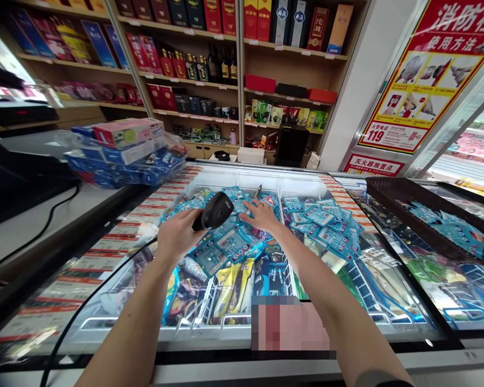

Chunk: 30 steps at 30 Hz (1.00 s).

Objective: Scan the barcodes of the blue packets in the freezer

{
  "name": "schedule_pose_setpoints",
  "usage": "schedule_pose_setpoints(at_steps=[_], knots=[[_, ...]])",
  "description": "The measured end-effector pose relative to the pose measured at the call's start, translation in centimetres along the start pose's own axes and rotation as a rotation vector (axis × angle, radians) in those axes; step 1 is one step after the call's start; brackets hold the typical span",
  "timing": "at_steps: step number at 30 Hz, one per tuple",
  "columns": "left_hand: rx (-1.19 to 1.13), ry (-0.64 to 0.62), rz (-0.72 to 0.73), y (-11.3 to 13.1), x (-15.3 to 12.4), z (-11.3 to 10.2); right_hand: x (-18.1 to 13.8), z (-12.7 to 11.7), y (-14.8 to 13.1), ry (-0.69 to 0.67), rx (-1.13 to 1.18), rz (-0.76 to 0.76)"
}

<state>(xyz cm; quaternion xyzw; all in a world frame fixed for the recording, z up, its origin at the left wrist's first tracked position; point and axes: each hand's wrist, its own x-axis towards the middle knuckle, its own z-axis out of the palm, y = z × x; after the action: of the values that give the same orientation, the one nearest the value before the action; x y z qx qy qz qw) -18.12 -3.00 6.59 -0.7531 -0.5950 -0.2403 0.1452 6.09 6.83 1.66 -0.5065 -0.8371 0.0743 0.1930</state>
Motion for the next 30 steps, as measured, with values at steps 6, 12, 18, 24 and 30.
schedule_pose_setpoints(at_steps=[6, 12, 18, 24, 30], knots=[[0.015, -0.016, 0.007, 0.3, -0.1, 0.3, -3.6, -1.0, -1.1, 0.017, 0.053, -0.069], [0.036, -0.062, -0.003, 0.2, -0.3, 0.9, -4.7, -1.4, 0.5, -0.01, 0.291, -0.027], [0.01, -0.05, 0.005, 0.1, -0.3, 1.0, -4.7, -1.8, 1.3, -0.092, 0.338, -0.012], [-0.005, -0.039, 0.024, -0.1, -0.4, 1.1, -3.0, -2.1, 0.1, -0.027, 0.348, 0.063], [0.004, -0.037, 0.029, -0.2, -0.4, 1.2, -1.2, -1.0, -0.9, 0.023, 0.282, 0.114]])
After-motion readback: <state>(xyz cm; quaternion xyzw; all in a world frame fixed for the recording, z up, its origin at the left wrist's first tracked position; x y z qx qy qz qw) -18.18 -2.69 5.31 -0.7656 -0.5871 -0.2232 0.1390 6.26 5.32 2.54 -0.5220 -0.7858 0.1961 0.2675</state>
